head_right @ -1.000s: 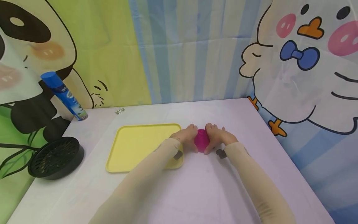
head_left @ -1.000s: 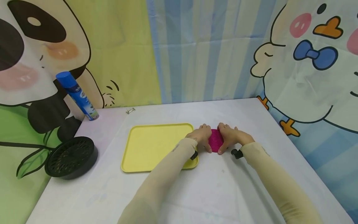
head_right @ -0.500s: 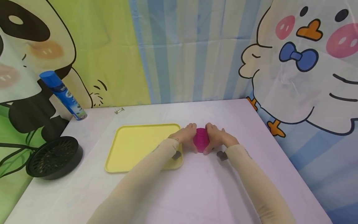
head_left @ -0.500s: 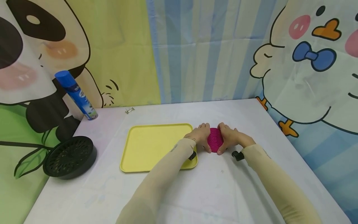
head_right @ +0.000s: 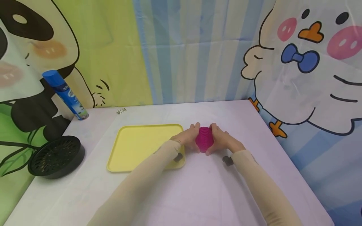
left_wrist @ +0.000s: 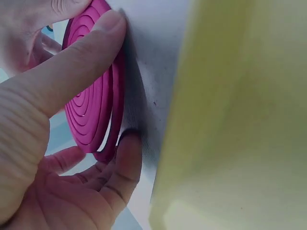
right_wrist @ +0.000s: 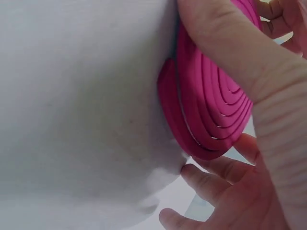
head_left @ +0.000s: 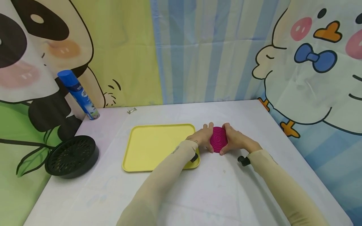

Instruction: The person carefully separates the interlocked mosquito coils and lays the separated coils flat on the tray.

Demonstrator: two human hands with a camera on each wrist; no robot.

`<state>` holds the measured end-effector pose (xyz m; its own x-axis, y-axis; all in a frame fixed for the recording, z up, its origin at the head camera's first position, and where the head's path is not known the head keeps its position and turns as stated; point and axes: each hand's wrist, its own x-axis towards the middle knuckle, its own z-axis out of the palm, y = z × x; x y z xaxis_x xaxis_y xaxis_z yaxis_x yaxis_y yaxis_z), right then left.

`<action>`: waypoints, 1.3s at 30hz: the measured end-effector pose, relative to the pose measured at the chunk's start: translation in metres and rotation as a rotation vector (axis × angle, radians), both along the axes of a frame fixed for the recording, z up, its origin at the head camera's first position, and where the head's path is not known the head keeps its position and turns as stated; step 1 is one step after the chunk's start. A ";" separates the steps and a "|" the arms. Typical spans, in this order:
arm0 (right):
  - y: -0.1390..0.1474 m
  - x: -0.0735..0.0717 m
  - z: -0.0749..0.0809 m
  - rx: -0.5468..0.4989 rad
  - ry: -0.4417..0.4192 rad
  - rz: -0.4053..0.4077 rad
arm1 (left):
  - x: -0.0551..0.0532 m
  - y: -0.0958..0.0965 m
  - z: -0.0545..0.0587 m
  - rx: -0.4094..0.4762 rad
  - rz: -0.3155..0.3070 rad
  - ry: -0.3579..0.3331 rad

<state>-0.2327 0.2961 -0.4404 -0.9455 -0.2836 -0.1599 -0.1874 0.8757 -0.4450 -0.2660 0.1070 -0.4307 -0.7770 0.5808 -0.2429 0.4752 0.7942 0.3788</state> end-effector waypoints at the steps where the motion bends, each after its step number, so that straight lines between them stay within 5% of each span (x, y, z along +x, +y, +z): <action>1: 0.000 0.001 -0.001 -0.007 0.005 -0.001 | 0.001 0.000 0.000 0.009 0.004 -0.009; 12: 0.002 0.010 -0.008 -0.058 0.032 -0.066 | 0.007 -0.004 0.000 0.101 -0.001 -0.029; 39: 0.002 0.022 -0.009 -0.124 0.180 -0.149 | 0.010 -0.005 -0.006 0.136 -0.038 0.047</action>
